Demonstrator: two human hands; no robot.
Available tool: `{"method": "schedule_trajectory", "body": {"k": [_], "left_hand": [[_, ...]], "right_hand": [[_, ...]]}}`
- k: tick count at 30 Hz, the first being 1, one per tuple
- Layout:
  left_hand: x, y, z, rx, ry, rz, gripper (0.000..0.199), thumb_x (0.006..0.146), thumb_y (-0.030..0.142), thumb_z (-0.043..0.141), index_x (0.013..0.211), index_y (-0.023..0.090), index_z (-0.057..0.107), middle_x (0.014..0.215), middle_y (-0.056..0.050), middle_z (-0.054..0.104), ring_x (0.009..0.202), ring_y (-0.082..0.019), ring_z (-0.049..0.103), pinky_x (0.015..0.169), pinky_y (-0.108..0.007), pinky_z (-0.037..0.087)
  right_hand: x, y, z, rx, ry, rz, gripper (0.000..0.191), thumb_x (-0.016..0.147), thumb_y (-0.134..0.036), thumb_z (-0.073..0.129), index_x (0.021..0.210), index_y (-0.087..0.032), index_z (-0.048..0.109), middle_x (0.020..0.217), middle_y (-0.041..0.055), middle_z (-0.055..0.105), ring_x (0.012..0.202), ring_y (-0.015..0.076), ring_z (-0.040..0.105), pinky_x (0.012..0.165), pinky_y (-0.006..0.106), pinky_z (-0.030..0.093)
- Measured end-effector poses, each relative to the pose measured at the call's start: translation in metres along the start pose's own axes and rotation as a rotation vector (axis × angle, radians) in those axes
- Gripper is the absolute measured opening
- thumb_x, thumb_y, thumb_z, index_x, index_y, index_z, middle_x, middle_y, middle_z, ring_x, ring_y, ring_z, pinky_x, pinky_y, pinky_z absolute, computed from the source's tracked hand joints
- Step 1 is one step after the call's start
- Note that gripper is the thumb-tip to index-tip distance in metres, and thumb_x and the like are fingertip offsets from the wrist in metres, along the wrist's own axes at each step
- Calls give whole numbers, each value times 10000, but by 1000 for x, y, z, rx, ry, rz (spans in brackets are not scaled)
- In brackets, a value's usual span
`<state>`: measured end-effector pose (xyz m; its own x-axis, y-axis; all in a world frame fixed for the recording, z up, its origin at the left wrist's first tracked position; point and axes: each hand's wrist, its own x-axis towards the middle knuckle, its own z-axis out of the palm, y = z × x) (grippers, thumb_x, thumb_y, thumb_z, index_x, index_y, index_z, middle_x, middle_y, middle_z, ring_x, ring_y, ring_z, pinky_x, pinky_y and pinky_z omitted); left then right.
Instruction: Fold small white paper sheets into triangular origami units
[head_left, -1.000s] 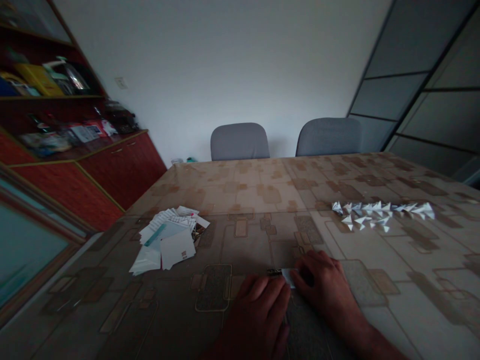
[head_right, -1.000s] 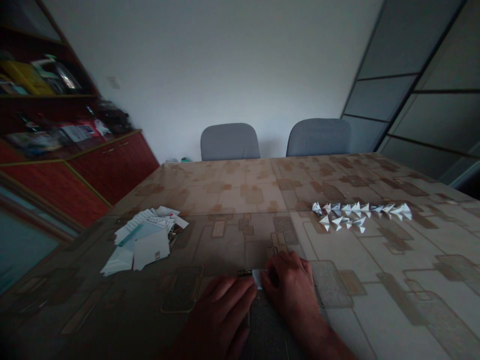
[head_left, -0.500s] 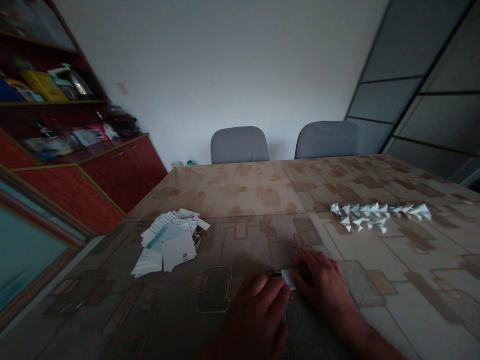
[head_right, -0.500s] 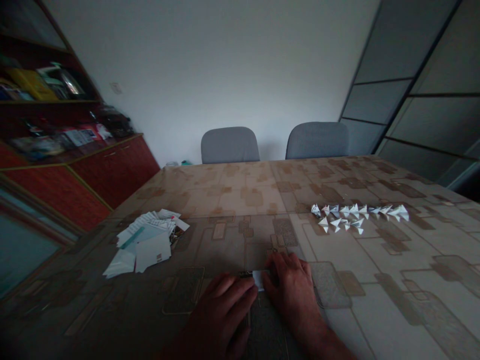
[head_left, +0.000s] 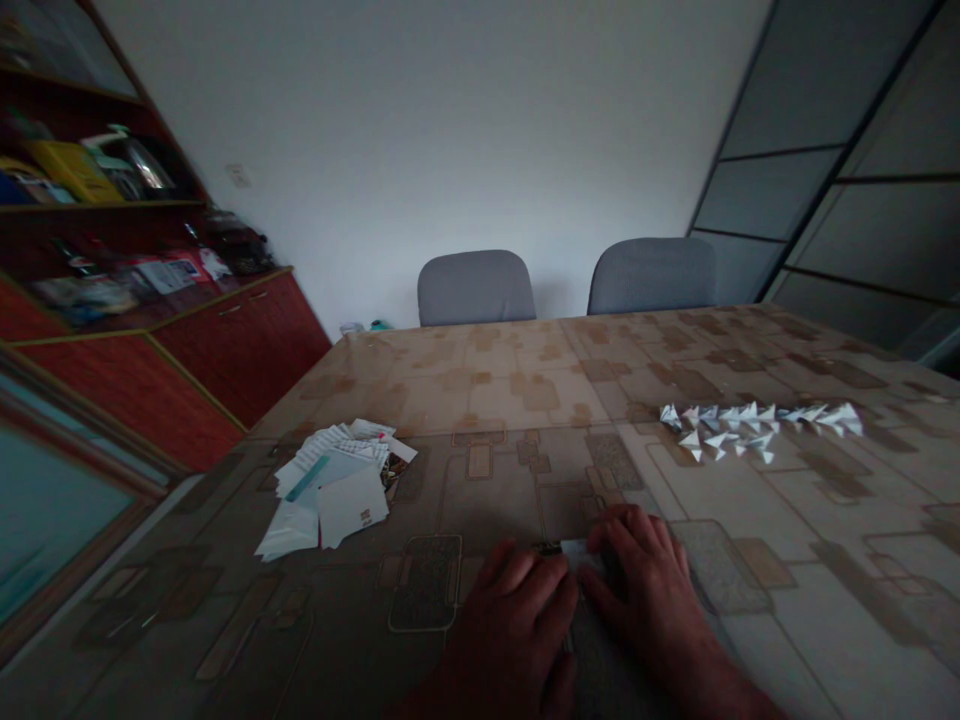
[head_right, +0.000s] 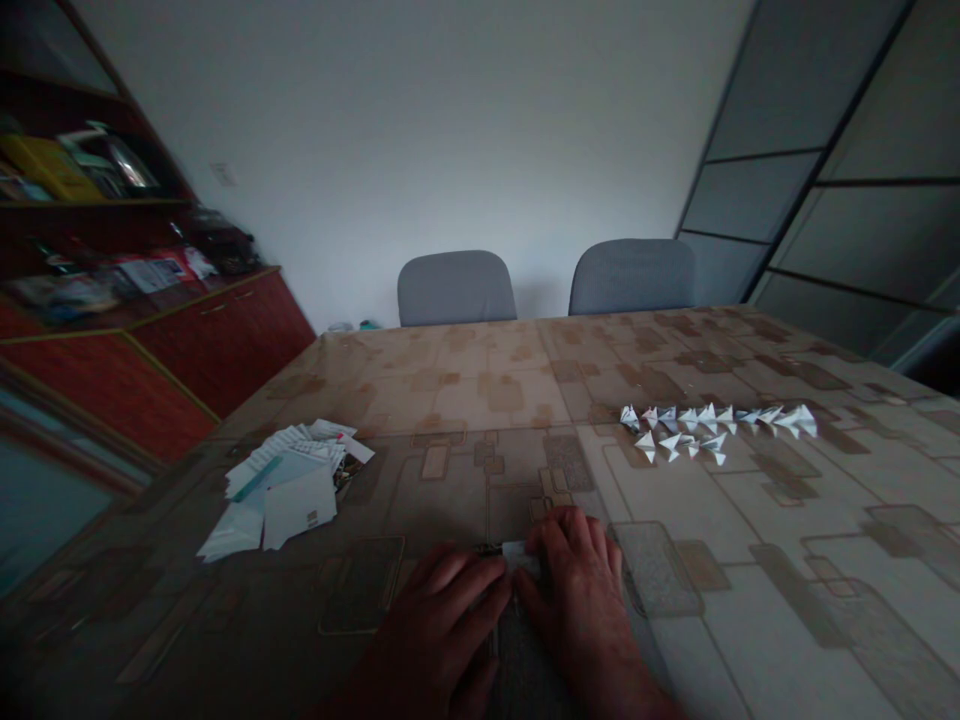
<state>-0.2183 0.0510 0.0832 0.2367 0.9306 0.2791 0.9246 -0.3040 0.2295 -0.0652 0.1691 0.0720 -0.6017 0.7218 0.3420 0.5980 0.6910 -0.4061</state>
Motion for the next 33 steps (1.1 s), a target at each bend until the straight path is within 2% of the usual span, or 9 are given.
{"method": "schedule_trajectory", "body": {"k": [5,9,15,23,28,33], "left_hand": [[1,2,-6,3,-2,9,407,876,293,513,1255,151,555,1250,-108,618,1084,-283,548,1023,-523,363],[-8,-5,-9,27,35,-3,378,883,310,534,1230,164,569,1258,-103,627,1104,-276,555,1011,-520,381],[-24,-17,-4,72,75,19,411,897,380,542,1261,190,551,1312,-83,603,1147,-276,536,1021,-513,374],[-21,-14,-1,58,91,19,408,883,382,559,1230,168,567,1249,-96,634,1109,-275,559,1032,-509,373],[-24,-16,5,82,129,22,419,894,382,538,1253,167,554,1280,-96,619,1142,-278,542,1048,-511,350],[-23,-16,1,73,114,18,405,901,408,539,1229,173,573,1274,-82,631,1123,-262,561,1046,-469,353]], "right_hand": [[-1,5,-1,21,-5,1,80,754,-218,632,801,-256,580,1109,72,609,967,303,567,741,419,456],[-2,10,-3,83,-22,12,85,780,-189,587,821,-258,562,1152,67,595,996,292,559,764,423,463],[-4,11,-1,64,-37,14,122,783,-151,562,844,-256,567,1171,71,590,1022,306,549,776,449,464],[-4,-1,14,-34,42,-78,372,741,-217,678,1101,-212,583,1324,152,528,1155,367,524,937,553,430],[-3,5,15,-29,-27,-42,431,770,-217,636,1195,-190,570,1424,165,462,1230,369,494,953,545,446],[0,24,7,12,-104,-14,476,768,-161,552,1243,-176,562,1435,170,456,1244,346,505,953,529,461]]}}
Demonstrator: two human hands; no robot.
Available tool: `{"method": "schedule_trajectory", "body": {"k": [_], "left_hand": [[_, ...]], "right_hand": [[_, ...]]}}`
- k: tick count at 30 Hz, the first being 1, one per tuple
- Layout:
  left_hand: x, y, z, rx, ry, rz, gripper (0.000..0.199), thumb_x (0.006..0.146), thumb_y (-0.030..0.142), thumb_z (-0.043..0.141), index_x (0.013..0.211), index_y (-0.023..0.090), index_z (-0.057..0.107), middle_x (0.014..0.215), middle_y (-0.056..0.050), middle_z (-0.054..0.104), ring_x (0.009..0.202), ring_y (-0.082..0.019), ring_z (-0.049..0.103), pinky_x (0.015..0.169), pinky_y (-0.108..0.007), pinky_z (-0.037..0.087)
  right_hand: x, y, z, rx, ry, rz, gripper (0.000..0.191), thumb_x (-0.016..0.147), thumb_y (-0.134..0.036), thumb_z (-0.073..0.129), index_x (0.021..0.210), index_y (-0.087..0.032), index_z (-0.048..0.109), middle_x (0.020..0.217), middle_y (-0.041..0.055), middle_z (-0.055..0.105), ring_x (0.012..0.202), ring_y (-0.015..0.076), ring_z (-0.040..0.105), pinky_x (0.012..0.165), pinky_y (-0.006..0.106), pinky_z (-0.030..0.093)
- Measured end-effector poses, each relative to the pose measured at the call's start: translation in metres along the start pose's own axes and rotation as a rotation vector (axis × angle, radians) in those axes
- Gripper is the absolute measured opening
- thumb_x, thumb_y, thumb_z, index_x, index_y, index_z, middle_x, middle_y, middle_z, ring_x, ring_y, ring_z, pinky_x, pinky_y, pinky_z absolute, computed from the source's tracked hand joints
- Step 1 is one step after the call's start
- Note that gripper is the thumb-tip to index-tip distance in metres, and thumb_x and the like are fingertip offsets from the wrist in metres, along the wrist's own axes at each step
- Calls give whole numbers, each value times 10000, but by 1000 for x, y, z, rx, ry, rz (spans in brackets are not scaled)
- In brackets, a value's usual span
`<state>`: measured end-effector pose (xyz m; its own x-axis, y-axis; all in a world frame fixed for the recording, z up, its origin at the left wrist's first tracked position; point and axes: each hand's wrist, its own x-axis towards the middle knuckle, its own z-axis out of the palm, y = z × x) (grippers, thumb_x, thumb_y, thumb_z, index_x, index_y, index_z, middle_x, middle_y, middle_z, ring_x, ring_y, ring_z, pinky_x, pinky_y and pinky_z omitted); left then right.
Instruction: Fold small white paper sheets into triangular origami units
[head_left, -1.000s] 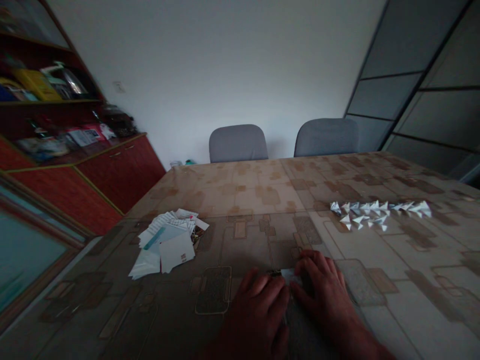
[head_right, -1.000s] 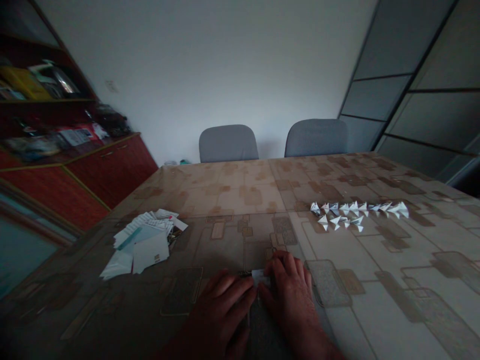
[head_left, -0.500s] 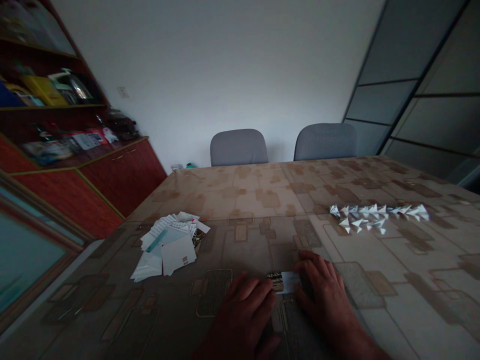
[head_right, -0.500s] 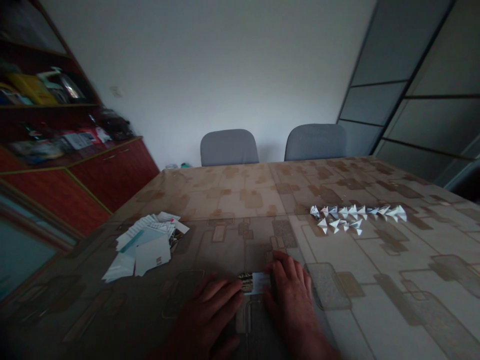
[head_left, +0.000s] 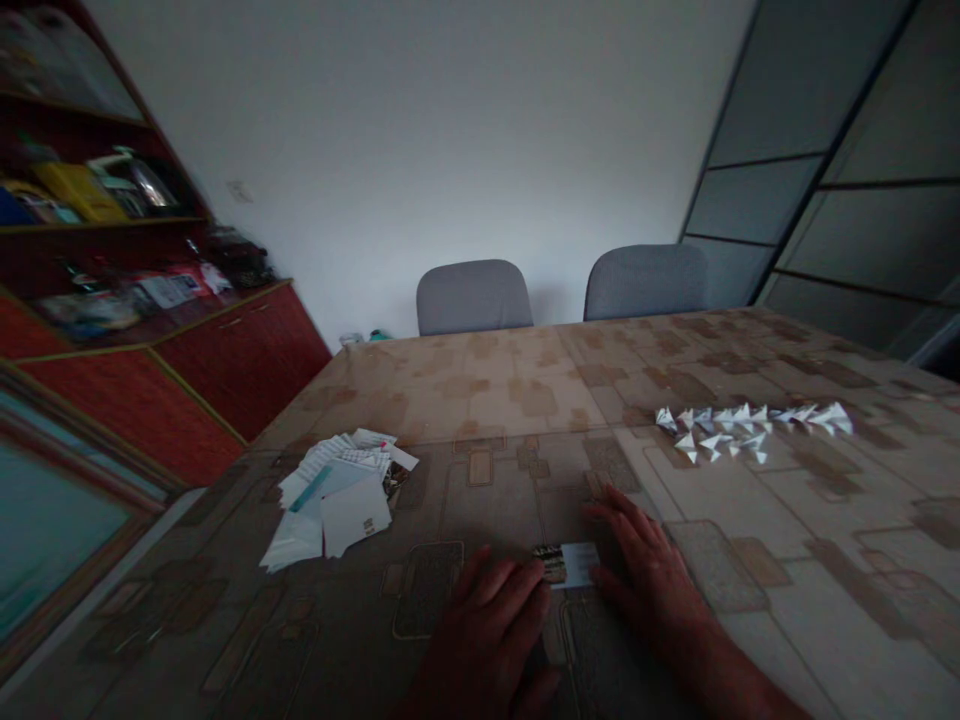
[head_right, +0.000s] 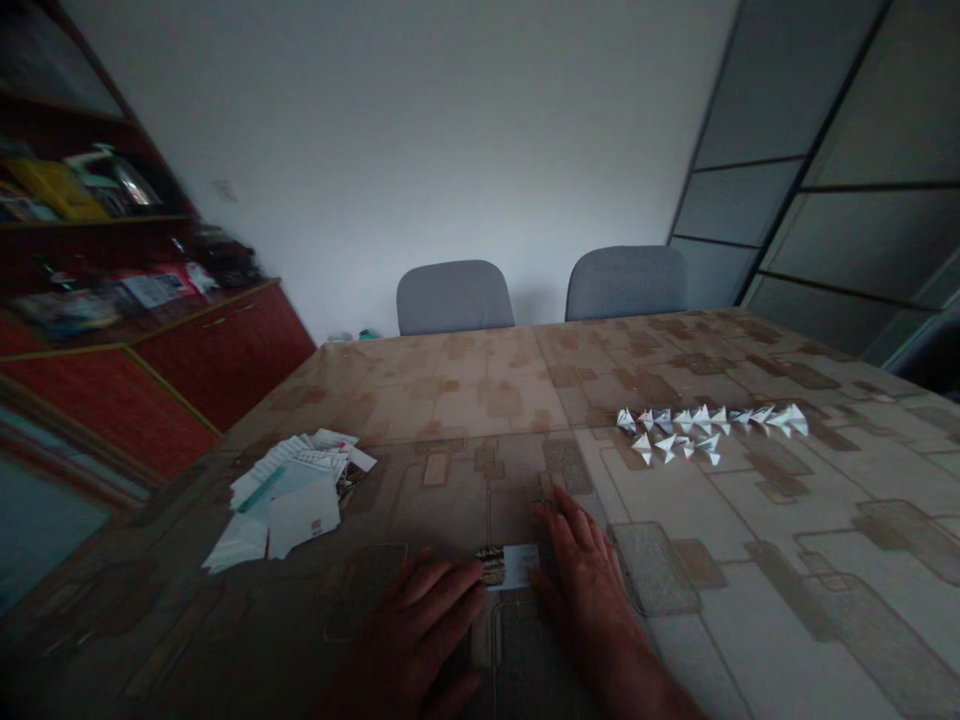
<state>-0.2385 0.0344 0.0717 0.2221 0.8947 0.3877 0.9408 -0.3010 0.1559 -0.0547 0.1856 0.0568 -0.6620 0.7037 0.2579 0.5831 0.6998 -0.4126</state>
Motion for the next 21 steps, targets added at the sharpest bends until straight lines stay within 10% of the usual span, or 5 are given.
{"method": "schedule_trajectory", "body": {"k": [7,13,21], "left_hand": [[4,1,-2,-27,39,-12,316,931,346,531,1192,176,585,1242,-74,650,1097,-255,576,1057,-469,339],[39,1,-9,7,-89,-118,196,802,231,742,967,213,638,895,14,687,897,-203,627,1054,-487,361],[51,-8,8,162,45,15,63,820,140,679,795,184,642,712,26,612,706,-157,597,1030,-448,383]], "right_hand": [[-1,21,-10,88,5,-128,463,808,-131,515,1260,-217,567,1359,128,550,1226,312,524,948,520,478],[6,1,-26,157,55,-339,349,860,-66,506,1120,-241,658,1160,87,686,1090,260,601,915,460,489],[6,-16,-38,187,2,-399,350,835,-62,571,1117,-251,658,1080,68,704,1013,243,602,868,405,464]]}}
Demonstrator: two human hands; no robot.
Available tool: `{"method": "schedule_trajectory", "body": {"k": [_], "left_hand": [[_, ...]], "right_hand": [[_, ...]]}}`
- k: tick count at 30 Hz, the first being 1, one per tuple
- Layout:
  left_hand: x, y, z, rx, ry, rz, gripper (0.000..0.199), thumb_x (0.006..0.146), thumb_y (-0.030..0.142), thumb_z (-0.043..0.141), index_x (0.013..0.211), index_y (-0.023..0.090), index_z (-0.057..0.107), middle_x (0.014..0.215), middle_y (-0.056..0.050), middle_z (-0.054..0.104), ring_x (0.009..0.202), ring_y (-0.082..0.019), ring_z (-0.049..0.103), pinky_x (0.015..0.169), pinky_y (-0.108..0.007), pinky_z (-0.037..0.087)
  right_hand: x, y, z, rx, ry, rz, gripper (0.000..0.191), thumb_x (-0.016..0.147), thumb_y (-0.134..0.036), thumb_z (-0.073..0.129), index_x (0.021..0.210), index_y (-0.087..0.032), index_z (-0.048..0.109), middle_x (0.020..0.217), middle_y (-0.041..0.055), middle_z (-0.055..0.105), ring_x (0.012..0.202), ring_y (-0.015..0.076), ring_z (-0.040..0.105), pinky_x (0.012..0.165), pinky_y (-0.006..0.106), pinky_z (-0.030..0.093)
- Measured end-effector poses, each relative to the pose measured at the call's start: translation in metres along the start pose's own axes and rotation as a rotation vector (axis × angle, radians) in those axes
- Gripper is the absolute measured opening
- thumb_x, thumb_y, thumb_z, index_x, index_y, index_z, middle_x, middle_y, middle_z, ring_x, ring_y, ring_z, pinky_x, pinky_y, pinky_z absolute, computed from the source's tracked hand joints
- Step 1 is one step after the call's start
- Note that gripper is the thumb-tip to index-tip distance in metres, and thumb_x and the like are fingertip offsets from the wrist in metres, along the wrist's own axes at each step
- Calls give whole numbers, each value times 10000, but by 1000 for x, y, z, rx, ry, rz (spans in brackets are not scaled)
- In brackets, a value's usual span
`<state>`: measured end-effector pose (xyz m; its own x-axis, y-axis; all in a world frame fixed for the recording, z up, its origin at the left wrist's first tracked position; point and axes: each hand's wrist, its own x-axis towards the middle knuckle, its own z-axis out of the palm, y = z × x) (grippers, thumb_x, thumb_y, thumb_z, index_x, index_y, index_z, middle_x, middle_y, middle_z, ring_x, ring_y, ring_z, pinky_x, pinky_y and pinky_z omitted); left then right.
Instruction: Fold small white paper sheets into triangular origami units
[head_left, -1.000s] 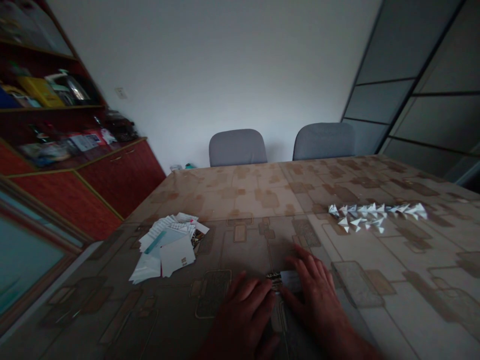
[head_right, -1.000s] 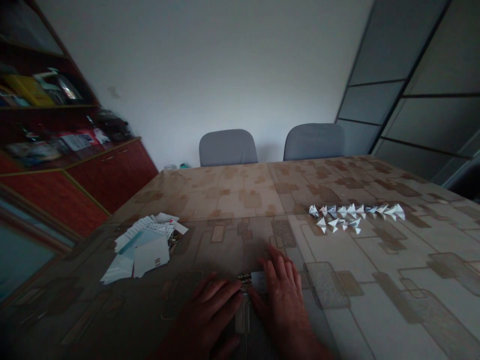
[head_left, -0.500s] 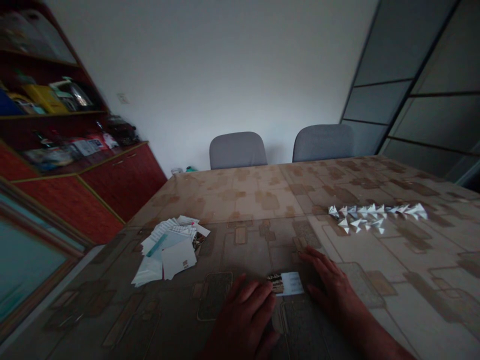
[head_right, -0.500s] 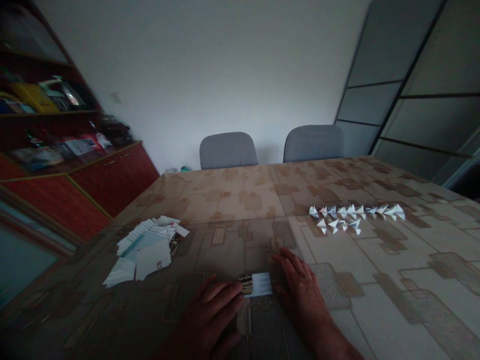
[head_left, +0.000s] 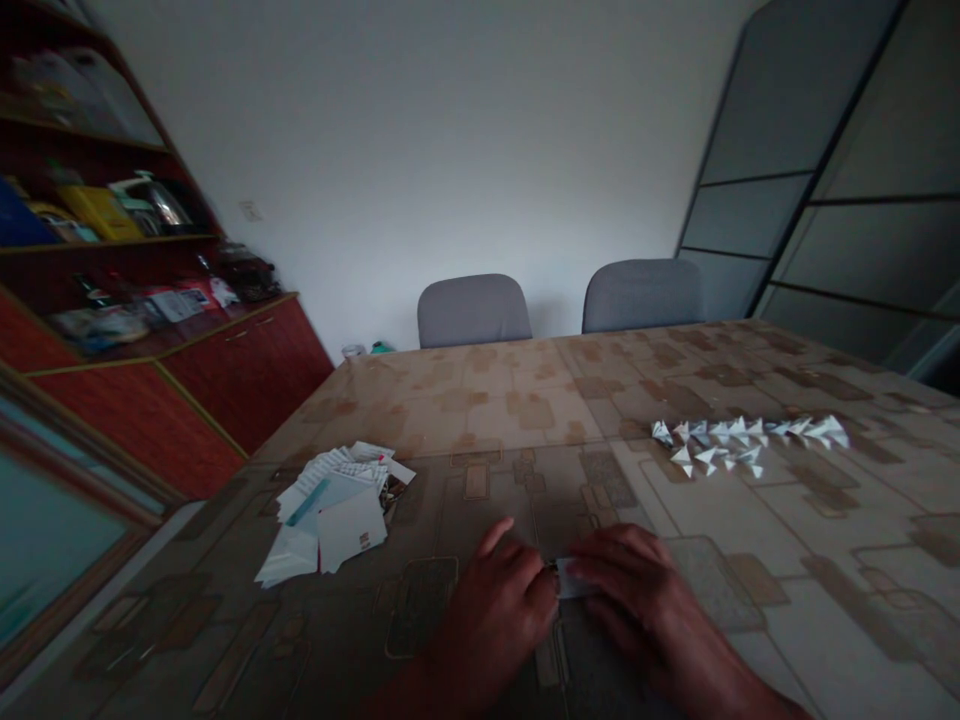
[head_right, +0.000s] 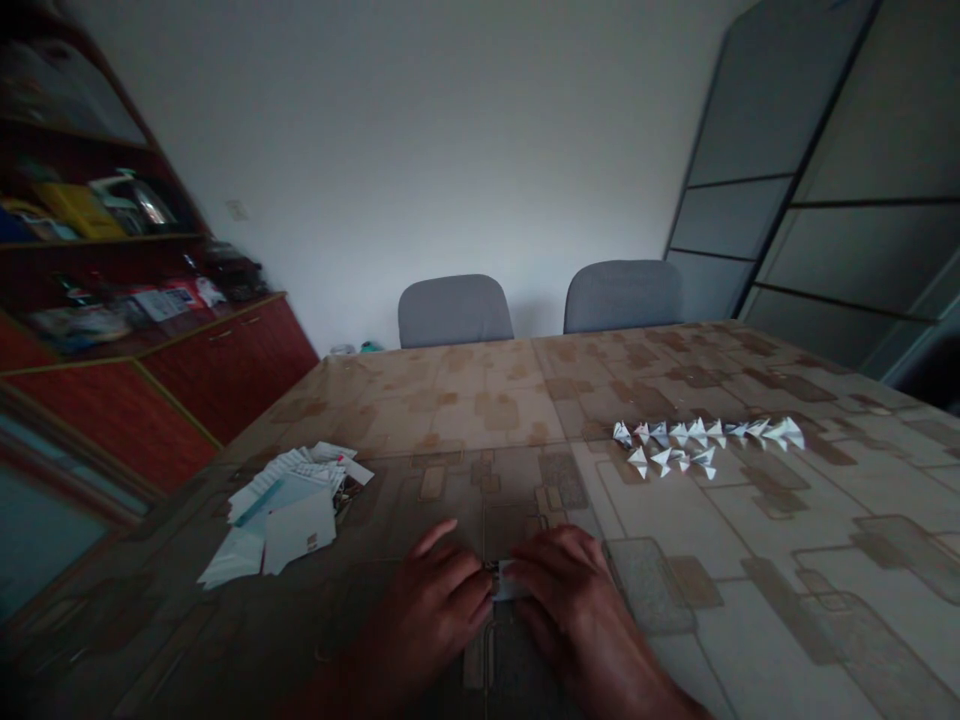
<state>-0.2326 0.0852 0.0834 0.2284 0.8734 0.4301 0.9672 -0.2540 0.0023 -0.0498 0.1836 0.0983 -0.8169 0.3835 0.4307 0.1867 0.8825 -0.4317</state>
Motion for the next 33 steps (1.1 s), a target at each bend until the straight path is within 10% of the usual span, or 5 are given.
{"method": "schedule_trajectory", "body": {"k": [10,20,33], "left_hand": [[-1,5,-11,-376,113,-242,135,708,58,638,717,193,639,668,3,648,664,-163,598,646,-272,411],[0,22,-15,-504,240,-297,156,625,31,595,643,184,624,592,9,614,570,-133,566,580,-243,357],[2,2,-16,-707,111,-440,182,613,12,553,626,165,651,594,14,630,563,-114,581,561,-191,390]], "right_hand": [[0,-6,11,80,86,112,122,870,-158,546,773,-213,596,710,7,630,701,191,605,679,333,446],[4,-24,1,-2,116,-26,128,837,-118,558,764,-222,567,672,-15,626,670,190,612,662,324,422],[5,-7,-13,76,53,114,137,902,-212,551,774,-235,594,726,6,634,750,218,611,711,358,450]]}}
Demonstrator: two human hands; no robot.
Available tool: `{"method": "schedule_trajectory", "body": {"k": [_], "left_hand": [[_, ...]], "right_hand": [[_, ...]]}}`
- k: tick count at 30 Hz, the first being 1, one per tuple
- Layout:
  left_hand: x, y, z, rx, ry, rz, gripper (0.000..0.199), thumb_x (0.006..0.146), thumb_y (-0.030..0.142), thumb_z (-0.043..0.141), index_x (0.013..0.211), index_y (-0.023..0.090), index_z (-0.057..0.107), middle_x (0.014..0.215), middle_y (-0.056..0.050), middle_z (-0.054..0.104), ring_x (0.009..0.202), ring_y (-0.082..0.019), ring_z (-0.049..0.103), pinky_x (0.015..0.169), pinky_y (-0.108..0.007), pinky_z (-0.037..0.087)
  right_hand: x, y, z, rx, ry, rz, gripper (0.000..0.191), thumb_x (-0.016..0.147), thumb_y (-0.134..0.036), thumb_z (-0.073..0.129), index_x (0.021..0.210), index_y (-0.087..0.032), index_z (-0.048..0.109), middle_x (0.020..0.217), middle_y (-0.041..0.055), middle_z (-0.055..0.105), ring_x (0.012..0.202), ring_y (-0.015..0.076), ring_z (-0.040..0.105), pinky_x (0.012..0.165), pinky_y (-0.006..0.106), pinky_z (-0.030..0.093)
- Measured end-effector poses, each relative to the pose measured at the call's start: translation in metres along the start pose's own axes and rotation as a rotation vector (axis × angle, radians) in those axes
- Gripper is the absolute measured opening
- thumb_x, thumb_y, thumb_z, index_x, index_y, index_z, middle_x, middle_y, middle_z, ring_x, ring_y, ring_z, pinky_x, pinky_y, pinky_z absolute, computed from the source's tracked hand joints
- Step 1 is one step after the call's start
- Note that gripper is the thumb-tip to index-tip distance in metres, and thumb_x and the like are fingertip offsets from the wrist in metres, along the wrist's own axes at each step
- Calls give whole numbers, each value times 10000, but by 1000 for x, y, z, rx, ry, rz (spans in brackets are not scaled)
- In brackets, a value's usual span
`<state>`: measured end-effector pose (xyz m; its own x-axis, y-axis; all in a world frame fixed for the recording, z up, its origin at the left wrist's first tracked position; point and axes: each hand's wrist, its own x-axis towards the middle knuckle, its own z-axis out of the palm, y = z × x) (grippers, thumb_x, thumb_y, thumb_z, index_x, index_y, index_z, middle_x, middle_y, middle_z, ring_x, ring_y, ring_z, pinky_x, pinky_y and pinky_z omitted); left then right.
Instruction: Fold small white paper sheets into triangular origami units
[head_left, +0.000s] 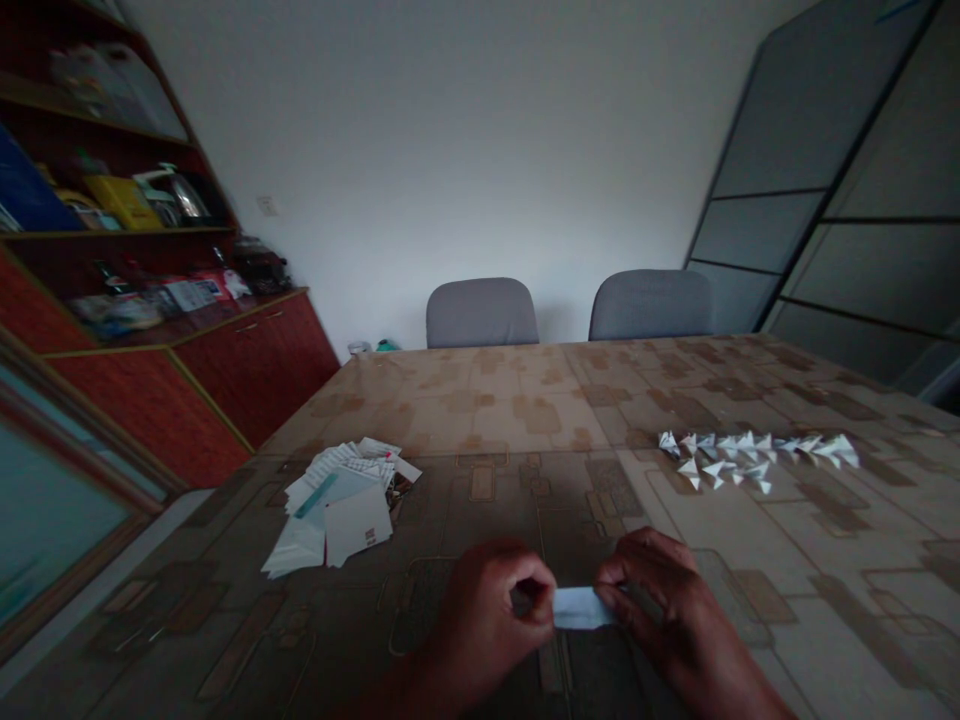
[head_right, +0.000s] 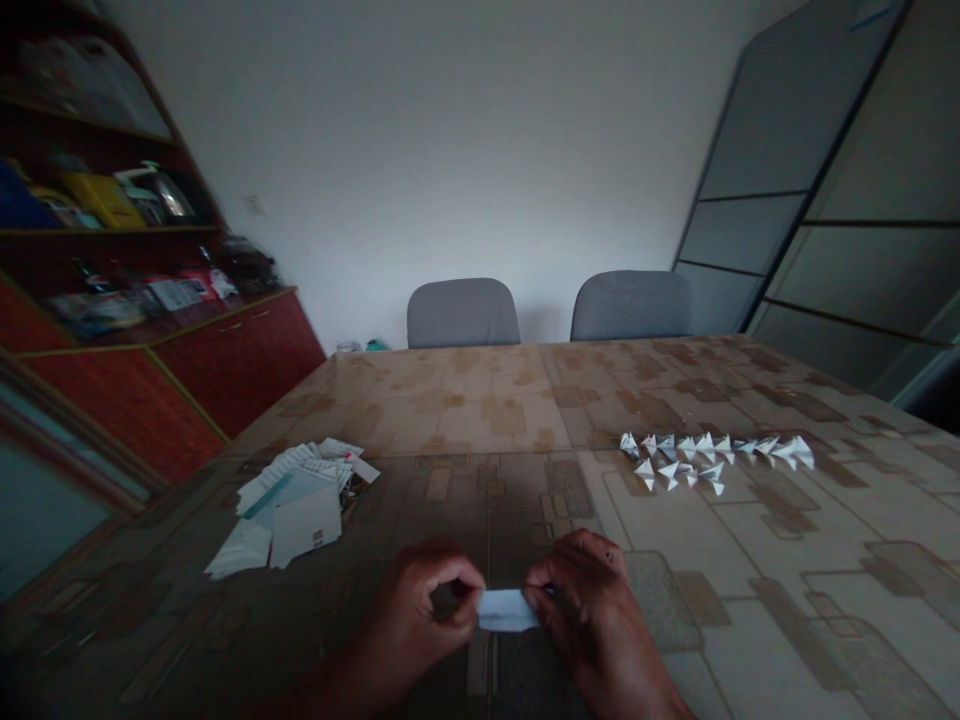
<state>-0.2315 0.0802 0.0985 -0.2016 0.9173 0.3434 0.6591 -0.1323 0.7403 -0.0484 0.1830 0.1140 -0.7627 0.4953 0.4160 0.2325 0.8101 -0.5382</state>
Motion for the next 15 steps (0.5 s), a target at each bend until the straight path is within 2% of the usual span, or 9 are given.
{"method": "schedule_trajectory", "body": {"k": [6,9,11,15], "left_hand": [[6,-1,-15,-22,33,-69,190,650,-2,536,630,164,625,609,20,626,590,-119,589,587,-192,414],[5,7,-18,-11,-15,-36,112,787,107,599,774,181,683,762,-13,672,746,-157,630,699,-239,443],[3,11,-14,-6,-46,-23,119,755,149,690,866,191,701,841,-26,683,802,-177,631,723,-253,443],[-1,12,-3,-53,-136,-60,78,749,111,680,762,179,714,713,-8,682,678,-147,623,645,-224,422]], "right_hand": [[-1,11,-12,40,105,123,175,915,-259,511,781,-222,618,760,41,640,725,217,622,659,345,494],[0,7,-11,37,67,77,167,902,-250,524,762,-227,611,746,31,638,727,213,619,660,341,499],[-1,2,-7,19,52,38,146,891,-224,535,763,-233,605,739,22,639,739,212,618,679,344,495],[-2,-8,3,-30,33,-33,114,828,-153,563,747,-231,582,704,9,627,726,209,616,695,355,487]]}}
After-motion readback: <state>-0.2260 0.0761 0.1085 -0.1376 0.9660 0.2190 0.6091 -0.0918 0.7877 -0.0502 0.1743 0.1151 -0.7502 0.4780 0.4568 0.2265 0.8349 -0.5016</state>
